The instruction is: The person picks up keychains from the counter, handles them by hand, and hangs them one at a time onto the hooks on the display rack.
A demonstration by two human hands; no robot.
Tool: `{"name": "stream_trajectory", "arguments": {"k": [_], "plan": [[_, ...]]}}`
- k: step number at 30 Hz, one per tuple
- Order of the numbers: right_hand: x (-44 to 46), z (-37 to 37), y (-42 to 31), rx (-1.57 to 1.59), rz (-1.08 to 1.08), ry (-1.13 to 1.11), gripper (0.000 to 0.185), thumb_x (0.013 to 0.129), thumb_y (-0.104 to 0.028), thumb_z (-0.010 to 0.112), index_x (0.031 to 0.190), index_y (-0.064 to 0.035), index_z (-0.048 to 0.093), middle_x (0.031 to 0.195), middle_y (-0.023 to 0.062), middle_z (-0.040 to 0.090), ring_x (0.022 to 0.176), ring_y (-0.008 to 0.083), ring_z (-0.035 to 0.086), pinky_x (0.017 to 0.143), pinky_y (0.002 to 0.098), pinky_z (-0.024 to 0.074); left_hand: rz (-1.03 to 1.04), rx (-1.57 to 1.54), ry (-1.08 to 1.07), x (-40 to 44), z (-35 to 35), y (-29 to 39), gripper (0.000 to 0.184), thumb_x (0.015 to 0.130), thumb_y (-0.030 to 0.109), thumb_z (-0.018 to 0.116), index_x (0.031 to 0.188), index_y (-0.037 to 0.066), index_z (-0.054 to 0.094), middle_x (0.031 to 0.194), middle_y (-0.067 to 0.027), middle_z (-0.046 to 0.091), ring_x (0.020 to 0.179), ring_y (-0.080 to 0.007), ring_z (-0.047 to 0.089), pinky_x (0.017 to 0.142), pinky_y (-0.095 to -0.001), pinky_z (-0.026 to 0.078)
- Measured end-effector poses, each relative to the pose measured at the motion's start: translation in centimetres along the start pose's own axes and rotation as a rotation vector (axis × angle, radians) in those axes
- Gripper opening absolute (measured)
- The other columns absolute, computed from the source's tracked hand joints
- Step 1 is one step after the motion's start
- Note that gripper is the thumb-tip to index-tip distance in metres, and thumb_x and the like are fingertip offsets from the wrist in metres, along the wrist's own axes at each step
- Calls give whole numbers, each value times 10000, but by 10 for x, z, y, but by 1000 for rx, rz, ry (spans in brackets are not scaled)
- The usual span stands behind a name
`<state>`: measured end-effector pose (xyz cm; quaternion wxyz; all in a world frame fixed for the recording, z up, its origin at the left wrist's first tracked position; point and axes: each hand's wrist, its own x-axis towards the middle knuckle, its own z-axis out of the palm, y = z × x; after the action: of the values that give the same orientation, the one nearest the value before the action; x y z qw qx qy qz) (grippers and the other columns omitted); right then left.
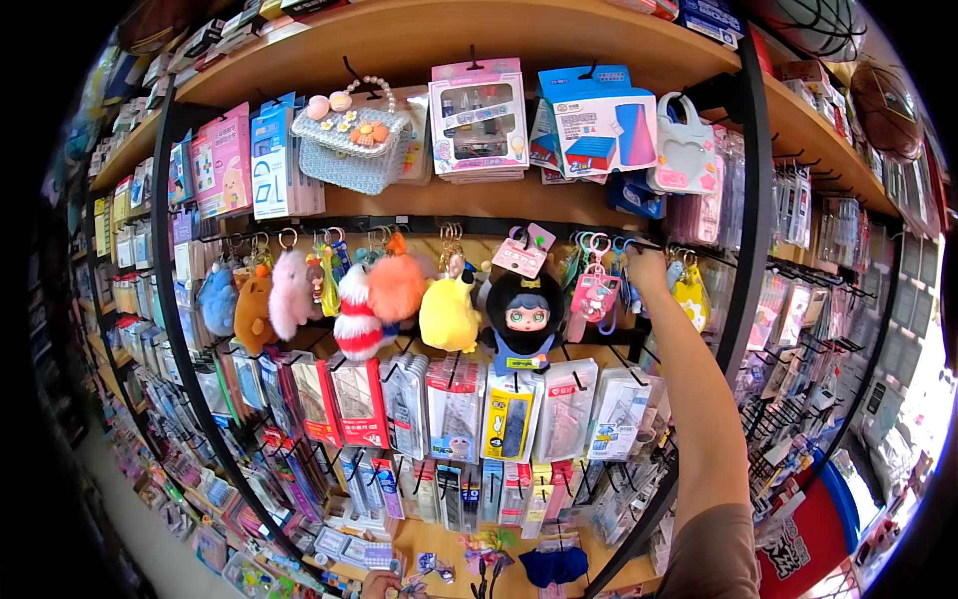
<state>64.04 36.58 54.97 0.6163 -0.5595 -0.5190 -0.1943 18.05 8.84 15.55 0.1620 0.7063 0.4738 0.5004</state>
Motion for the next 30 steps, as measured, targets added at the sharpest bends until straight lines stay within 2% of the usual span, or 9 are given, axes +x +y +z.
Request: {"name": "stream_trajectory", "arguments": {"k": [6, 10, 14, 17, 18, 21, 22, 25, 30], "plan": [[23, 42, 35, 84, -37, 98, 215, 744, -118, 590, 932, -20, 625, 897, 194, 616, 836, 320, 601, 726, 356, 467, -139, 3, -20, -3, -12, 13, 186, 674, -1, 585, 838, 26, 502, 917, -152, 515, 850, -313, 510, 762, -360, 418], [35, 64, 59, 551, 234, 78, 177, 710, -52, 611, 882, -14, 634, 805, 117, 628, 733, 197, 593, 662, 304, 460, 17, 128, 22, -1, -15, 10, 181, 675, -7, 574, 838, 26, 502, 915, -144, 515, 855, -303, 507, 747, -350, 421], [27, 32, 34, 716, 378, -102, 145, 694, -53, 645, 833, -18, 623, 805, 81, 623, 724, 167, 573, 644, 292, 447, -214, 18, -26, 0, -22, 25, 172, 688, 6, 583, 840, 32, 506, 914, -136, 513, 820, -285, 497, 722, -357, 416], [18, 11, 15, 396, 397, -46, 96, 718, -9, 609, 814, -16, 610, 798, 61, 616, 709, 154, 556, 617, 296, 436, -298, -20, -74, 9, -25, 29, 159, 706, 27, 599, 835, 34, 506, 900, -133, 511, 802, -279, 491, 715, -359, 412], [14, 7, 12, 497, 473, -16, 45, 747, -3, 587, 789, 0, 599, 753, 69, 603, 654, 153, 540, 580, 305, 424, -115, 47, -46, 10, -23, 19, 155, 721, 44, 610, 835, 29, 505, 881, -133, 518, 794, -283, 498, 711, -361, 414], [-8, -35, -21, 615, 453, -153, 56, 763, -35, 597, 777, 16, 580, 699, 76, 580, 597, 162, 527, 539, 311, 413, -213, 162, -190, 26, -24, 25, 149, 729, 64, 614, 821, 23, 504, 856, -142, 522, 808, -304, 504, 725, -375, 407], [-10, -40, -23, 648, 454, -134, 78, 786, -43, 588, 792, 31, 566, 654, 73, 556, 546, 150, 514, 493, 296, 404, 6, 219, -111, 30, -20, 20, 130, 758, 80, 605, 830, 10, 522, 850, -125, 551, 791, -261, 549, 695, -350, 447], [-23, -76, -46, 801, 451, -274, 72, 813, -42, 566, 817, 30, 558, 644, 63, 547, 532, 129, 512, 471, 272, 406, 41, 15, -145, 46, -5, 3, 160, 643, 33, 645, 749, 29, 525, 914, -126, 537, 898, -279, 514, 782, -346, 405], [-36, -121, -69, 748, 428, -304, 88, 836, -53, 551, 831, 34, 560, 647, 54, 554, 523, 120, 511, 466, 255, 413, 167, -107, -268, 86, -3, 35, 152, 673, 40, 637, 754, 25, 510, 933, -125, 536, 882, -283, 520, 767, -339, 410]]}}
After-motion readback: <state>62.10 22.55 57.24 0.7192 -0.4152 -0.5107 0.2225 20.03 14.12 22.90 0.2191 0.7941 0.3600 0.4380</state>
